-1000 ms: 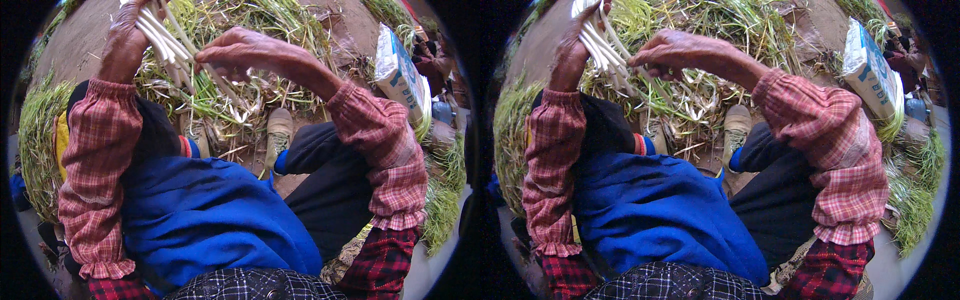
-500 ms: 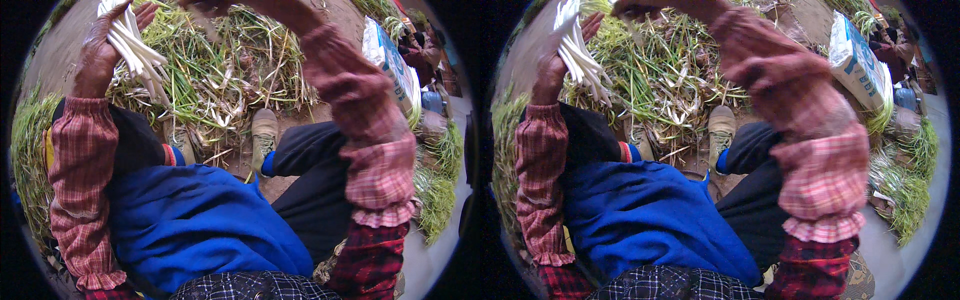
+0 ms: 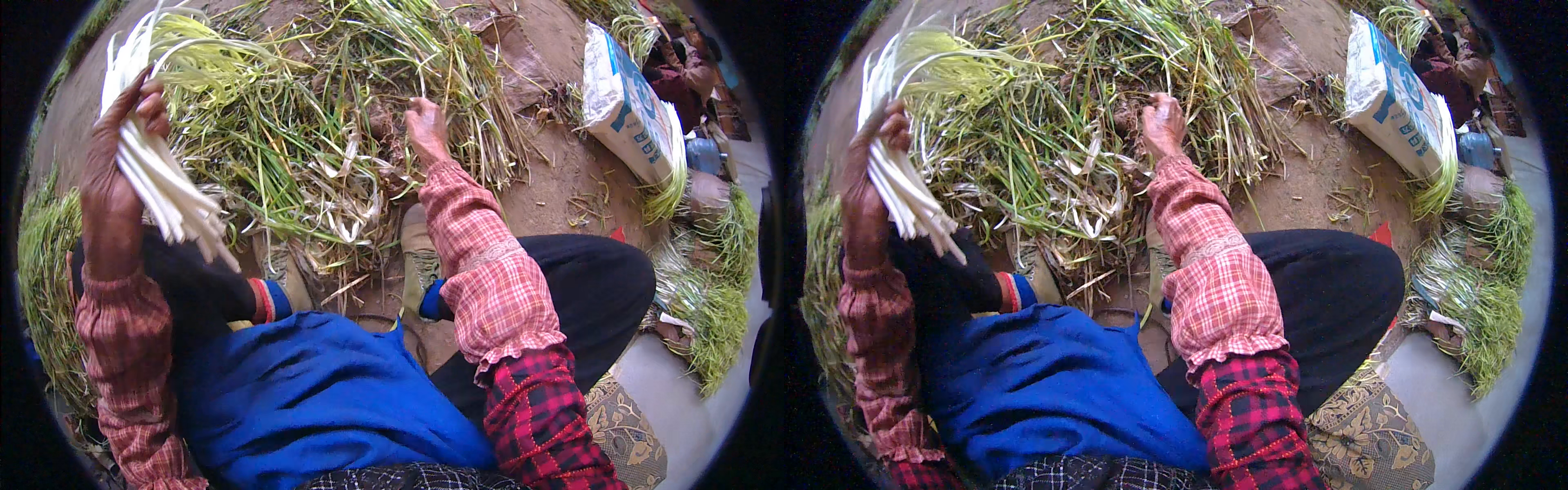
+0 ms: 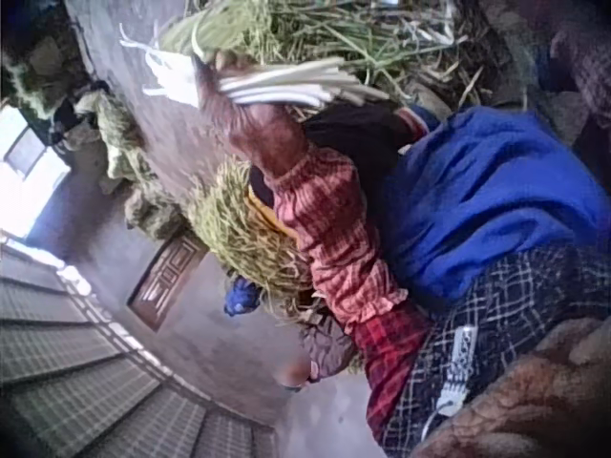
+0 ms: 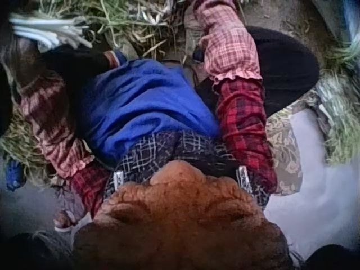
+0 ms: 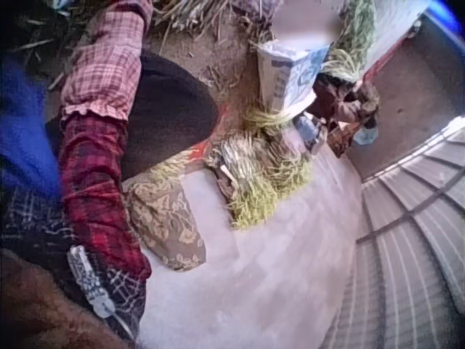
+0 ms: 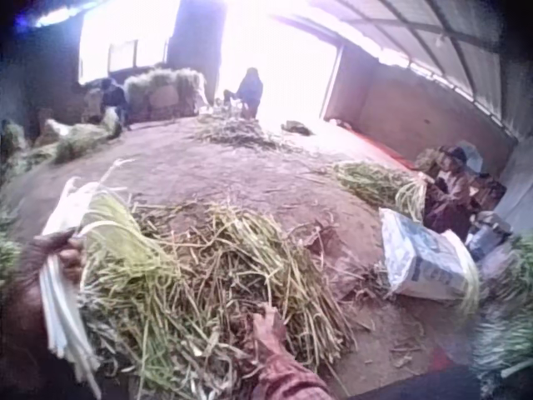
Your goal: The person sits on the floor and repeatedly strips outer layers from long, pale stalks, separating them into a growing bundle. The person holds the cleaned stalks in one hand while peeling with the other, discarding the removed layers onto the floor.
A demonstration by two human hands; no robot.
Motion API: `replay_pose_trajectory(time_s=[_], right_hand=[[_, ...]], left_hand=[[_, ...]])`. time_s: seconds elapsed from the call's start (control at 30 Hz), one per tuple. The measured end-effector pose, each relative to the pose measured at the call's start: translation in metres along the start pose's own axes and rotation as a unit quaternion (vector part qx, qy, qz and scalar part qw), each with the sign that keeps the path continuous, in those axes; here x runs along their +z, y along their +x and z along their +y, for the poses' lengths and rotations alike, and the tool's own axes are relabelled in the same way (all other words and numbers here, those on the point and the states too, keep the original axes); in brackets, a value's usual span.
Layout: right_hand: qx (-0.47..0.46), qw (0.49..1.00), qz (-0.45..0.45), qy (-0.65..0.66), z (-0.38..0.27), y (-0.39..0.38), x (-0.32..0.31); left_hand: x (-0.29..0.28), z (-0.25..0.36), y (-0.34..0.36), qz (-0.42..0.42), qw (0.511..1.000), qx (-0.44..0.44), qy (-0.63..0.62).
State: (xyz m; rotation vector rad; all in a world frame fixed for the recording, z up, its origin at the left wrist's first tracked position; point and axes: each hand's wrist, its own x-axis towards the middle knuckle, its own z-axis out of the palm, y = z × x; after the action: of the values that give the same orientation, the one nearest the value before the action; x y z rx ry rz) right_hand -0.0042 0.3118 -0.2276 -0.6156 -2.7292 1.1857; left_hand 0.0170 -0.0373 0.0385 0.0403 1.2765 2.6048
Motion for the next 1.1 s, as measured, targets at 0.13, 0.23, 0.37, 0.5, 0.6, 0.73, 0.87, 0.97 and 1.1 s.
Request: replay_pose_trajectory(time_s=[0.13, 0.23, 0.37, 0.5, 0.6, 0.73, 0.87, 0.97, 1.1], right_hand=[[-0.020, 0.996, 0.009, -0.086, 0.038, 0.005, 0.011], [0.044, 0.996, -0.017, -0.074, 0.039, 0.007, 0.024], [0.058, 0.997, 0.000, -0.046, 0.044, 0.009, 0.015], [0.053, 0.998, -0.010, 0.022, 0.024, 0.007, 0.012], [0.035, 0.995, 0.057, 0.074, 0.012, -0.001, 0.021], [0.011, 0.972, 0.050, 0.228, -0.015, -0.022, 0.022], [0.040, 0.913, -0.007, 0.405, -0.047, -0.050, 0.026], [0.039, 0.877, -0.042, 0.478, -0.083, -0.086, 0.023], [0.083, 0.851, -0.138, 0.499, -0.119, -0.126, 0.045]], left_hand=[[-0.010, 0.009, -0.003, 0.011, 0.998, -0.039, -0.044], [-0.009, 0.017, -0.002, 0.023, 0.996, -0.065, -0.051], [0.006, 0.003, -0.006, 0.020, 0.999, -0.034, 0.026], [0.018, -0.012, -0.014, 0.035, 0.989, 0.022, 0.143], [0.035, -0.022, -0.016, 0.059, 0.967, 0.076, 0.237], [0.015, -0.016, -0.010, 0.021, 0.991, 0.034, 0.127], [-0.005, -0.011, -0.007, 0.014, 0.996, 0.010, 0.086], [0.006, -0.024, -0.012, 0.032, 0.982, 0.074, 0.169], [-0.020, -0.021, -0.003, 0.062, 0.989, 0.010, 0.131]])
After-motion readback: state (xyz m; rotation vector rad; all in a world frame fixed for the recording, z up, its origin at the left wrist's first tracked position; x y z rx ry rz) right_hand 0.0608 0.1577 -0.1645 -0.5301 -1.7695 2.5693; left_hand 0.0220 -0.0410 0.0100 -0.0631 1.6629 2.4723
